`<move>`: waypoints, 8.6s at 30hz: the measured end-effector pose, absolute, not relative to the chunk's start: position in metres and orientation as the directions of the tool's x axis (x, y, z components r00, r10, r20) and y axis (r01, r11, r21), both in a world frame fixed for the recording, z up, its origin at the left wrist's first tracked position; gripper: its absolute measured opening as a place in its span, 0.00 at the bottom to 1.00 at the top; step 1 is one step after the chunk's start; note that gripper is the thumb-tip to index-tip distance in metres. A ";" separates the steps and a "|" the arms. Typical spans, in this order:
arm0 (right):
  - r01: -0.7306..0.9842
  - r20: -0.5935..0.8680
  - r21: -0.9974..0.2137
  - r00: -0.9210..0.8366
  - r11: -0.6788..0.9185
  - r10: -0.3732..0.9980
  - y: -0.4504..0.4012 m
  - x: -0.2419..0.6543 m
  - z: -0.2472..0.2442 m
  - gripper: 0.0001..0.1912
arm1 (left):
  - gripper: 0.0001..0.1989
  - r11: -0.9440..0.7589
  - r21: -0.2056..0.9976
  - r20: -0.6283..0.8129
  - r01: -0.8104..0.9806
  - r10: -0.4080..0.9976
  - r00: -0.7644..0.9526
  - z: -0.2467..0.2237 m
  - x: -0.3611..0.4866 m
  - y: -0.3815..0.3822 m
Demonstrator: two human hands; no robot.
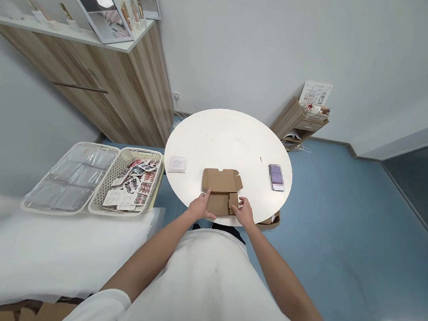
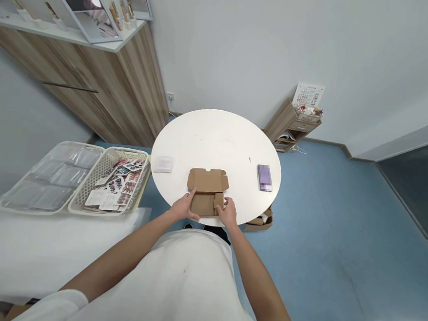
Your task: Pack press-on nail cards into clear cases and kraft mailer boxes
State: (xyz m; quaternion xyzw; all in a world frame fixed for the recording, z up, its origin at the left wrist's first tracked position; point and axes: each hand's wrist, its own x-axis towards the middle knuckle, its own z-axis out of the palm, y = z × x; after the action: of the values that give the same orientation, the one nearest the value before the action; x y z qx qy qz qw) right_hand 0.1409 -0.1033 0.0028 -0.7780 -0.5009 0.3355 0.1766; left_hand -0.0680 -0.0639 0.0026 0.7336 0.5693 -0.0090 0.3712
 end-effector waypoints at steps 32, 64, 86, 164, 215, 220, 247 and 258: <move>0.227 -0.705 -0.651 0.173 -0.724 0.688 -0.125 0.172 0.010 0.19 | 0.32 0.175 0.741 -0.393 0.649 0.896 0.206 -0.015 -0.067 -0.106; -0.039 -0.501 -0.865 0.064 -0.500 0.863 -0.045 0.237 -0.035 0.20 | 0.34 0.339 0.878 -0.377 0.338 0.925 0.051 -0.017 0.018 -0.038; 0.479 -0.111 -0.867 0.078 -0.135 0.991 -0.066 0.170 0.002 0.13 | 0.14 0.354 0.756 -0.191 0.550 0.924 -0.332 -0.014 -0.087 -0.045; 0.773 -0.368 -0.621 -0.141 -0.130 0.919 -0.011 0.194 -0.007 0.22 | 0.29 -0.194 0.303 -0.308 0.933 0.907 0.289 0.016 0.047 -0.014; 0.118 -0.454 -0.891 -0.192 -0.439 0.870 0.050 0.267 0.024 0.42 | 0.40 0.511 0.839 -0.544 0.188 0.781 0.307 0.039 -0.011 0.056; 0.162 -0.400 -0.916 -0.284 -0.367 0.871 0.028 0.271 0.023 0.37 | 0.38 0.439 0.851 -0.516 0.288 0.801 0.305 0.043 -0.011 0.034; 0.824 -0.354 -0.566 -0.266 0.021 0.897 -0.049 0.255 0.009 0.27 | 0.26 -0.068 0.487 -0.289 0.871 0.928 0.234 0.027 0.016 -0.040; 0.808 -0.306 -0.589 -0.250 0.023 0.919 -0.066 0.253 0.012 0.31 | 0.31 0.137 0.642 -0.398 0.755 0.900 0.175 0.023 0.008 -0.063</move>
State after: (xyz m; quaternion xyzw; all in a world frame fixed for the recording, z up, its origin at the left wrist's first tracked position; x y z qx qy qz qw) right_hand 0.2529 -0.0656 0.0117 -0.6073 -0.7109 0.3457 0.0799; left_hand 0.0077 -0.0626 0.0234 0.6508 0.6358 0.0898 0.4052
